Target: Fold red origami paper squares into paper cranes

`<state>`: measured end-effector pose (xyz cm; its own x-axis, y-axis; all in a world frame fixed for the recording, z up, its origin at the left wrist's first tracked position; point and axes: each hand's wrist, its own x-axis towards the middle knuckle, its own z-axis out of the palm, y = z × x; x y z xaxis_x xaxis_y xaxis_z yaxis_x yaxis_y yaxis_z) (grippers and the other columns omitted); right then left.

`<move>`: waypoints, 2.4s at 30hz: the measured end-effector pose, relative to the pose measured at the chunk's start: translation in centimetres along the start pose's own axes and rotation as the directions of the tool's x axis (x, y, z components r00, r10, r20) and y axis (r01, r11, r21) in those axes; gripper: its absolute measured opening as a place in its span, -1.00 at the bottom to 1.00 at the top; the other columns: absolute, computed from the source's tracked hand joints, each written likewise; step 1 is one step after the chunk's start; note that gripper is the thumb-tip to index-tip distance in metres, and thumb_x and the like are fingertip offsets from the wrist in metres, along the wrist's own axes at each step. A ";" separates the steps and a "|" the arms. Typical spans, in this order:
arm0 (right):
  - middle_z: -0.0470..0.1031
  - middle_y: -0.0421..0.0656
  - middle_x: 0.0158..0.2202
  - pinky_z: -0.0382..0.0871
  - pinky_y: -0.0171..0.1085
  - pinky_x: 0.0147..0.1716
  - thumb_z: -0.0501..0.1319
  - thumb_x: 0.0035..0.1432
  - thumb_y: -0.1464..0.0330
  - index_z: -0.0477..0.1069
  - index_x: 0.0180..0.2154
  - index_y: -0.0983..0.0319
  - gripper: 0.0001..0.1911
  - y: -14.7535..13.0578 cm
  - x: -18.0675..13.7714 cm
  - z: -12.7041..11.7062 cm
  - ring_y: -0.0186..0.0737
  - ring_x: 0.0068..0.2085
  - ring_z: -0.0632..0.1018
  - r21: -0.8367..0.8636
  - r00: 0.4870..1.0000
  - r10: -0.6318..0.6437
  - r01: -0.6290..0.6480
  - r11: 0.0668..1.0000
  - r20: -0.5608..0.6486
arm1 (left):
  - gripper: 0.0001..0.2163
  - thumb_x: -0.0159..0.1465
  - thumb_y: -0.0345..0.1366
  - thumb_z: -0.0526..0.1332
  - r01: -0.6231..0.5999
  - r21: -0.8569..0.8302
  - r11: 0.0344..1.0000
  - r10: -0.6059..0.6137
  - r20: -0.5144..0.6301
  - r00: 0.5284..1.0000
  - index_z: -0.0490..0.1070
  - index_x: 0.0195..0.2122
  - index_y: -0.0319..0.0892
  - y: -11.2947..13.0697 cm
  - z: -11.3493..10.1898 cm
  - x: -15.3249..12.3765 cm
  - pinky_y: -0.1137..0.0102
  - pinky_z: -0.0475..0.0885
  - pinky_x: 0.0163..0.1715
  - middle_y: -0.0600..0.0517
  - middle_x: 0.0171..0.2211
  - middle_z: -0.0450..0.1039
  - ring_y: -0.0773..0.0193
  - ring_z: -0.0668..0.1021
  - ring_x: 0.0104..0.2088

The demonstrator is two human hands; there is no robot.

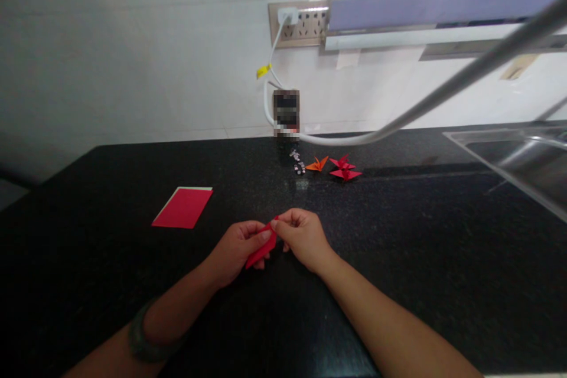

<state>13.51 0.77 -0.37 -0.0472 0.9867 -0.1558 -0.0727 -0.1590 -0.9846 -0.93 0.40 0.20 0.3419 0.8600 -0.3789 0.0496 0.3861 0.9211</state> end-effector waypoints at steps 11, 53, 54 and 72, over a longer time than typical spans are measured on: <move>0.28 -0.33 -0.75 0.10 -0.45 -0.75 0.28 -0.12 0.26 0.35 -0.55 0.29 -0.78 0.2 0.2 -0.3 -0.50 -0.73 0.25 0.012 0.999 0.004 -0.005 1.000 0.053 | -0.79 0.08 -0.19 0.20 -0.003 -0.004 1.000 0.003 -0.006 1.000 0.33 -0.46 -0.26 -0.1 0.0 0.0 0.57 0.26 -0.73 0.10 -0.66 0.38 0.46 0.38 -0.74; 0.28 -0.31 -0.68 0.16 -0.44 -0.70 0.27 -0.09 0.24 0.29 -0.59 0.27 -0.74 0.3 0.4 -0.5 -0.49 -0.67 0.26 -0.040 0.994 -0.109 0.110 0.993 0.019 | -0.70 0.14 -0.09 0.13 -0.017 -0.050 0.999 0.014 -0.065 0.998 0.38 -0.37 -0.28 -0.2 0.3 0.2 0.53 0.36 -0.62 0.00 -0.53 0.48 0.38 0.51 -0.60; 0.29 -0.31 -0.68 0.15 -0.44 -0.71 0.27 -0.09 0.24 0.29 -0.59 0.27 -0.73 0.4 0.5 -0.5 -0.49 -0.68 0.26 -0.040 0.994 -0.113 0.113 0.993 0.011 | -0.70 0.11 -0.09 0.16 -0.001 -0.049 0.999 -0.002 -0.053 0.999 0.38 -0.37 -0.28 -0.3 0.3 0.2 0.53 0.36 -0.62 0.00 -0.52 0.48 0.38 0.51 -0.60; 0.32 -0.32 -0.67 0.16 -0.44 -0.68 0.30 -0.15 0.26 0.32 -0.55 0.28 -0.75 1.2 0.4 -0.1 -0.49 -0.66 0.28 -0.025 0.995 -0.032 0.035 0.999 0.091 | -0.83 0.14 -0.31 0.16 -0.029 -0.144 0.989 0.025 -0.023 0.999 0.38 -0.29 -0.31 -0.2 0.2 0.2 0.54 0.38 -0.55 0.01 -0.53 0.49 0.41 0.52 -0.57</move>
<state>13.49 0.99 -1.62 -0.1356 0.9839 -0.1160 -0.0495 -0.1237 -0.9911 -0.70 0.48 -0.06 0.3213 0.8770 -0.3572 -0.0955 0.4054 0.9092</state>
